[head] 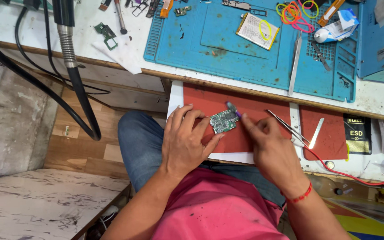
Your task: The person scrubs a small circuit board with a purple brush on a red mat, then uses a hot air gun to blow air over the board. The person holds the board steady with the left hand while scrubbing and later while applying hot air.
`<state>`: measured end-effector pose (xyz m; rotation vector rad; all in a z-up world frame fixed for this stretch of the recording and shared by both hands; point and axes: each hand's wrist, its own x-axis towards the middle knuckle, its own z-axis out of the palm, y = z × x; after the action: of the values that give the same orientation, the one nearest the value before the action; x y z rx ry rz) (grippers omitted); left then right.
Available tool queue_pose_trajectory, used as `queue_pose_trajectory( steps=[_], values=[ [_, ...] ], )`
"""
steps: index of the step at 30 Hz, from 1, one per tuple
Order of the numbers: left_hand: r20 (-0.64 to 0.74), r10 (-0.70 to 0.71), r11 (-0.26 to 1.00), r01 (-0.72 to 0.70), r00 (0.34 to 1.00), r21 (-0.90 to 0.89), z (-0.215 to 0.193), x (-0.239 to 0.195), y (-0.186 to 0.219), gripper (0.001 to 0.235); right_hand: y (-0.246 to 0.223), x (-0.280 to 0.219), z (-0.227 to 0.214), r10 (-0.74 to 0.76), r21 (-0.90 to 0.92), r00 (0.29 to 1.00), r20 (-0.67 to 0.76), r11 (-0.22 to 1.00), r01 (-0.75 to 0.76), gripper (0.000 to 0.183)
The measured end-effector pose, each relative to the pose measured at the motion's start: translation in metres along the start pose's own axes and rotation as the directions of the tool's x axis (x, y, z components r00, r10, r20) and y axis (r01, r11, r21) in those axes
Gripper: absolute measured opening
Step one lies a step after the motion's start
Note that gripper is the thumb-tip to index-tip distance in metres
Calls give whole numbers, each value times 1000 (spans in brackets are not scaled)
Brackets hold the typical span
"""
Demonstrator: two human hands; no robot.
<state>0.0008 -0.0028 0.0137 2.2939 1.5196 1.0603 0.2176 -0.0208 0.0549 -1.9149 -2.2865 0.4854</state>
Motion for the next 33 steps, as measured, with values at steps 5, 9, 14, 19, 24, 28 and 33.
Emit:
queue_pose_trajectory(
  steps=[5,9,14,19,24,28,33],
  values=[
    [29,-27,999,27,999,-22,-2,-2,-1,46,-1,1,0,-24,-28,999,45,999,25,63],
    [31,-24,999,25,999,-20,-2,-1,-1,47,3,-2,1,-208,76,973,95,977,202,61],
    [46,-32,998,34,998,-44,1,-1,-2,45,10,-4,2,-96,27,995,8,995,96,68],
    [56,-30,999,32,998,-30,-1,0,-3,46,3,-2,1,-94,19,994,54,996,93,62],
    [58,-37,999,39,998,-25,-3,-2,-1,46,0,0,2,-151,62,978,144,988,143,59],
    [41,-23,999,25,999,-32,-3,4,2,46,0,2,-5,-41,-17,998,46,999,42,62],
    [69,-46,998,48,997,-32,-1,-3,-2,46,3,-4,-2,-109,17,994,3,994,109,66]
  ],
)
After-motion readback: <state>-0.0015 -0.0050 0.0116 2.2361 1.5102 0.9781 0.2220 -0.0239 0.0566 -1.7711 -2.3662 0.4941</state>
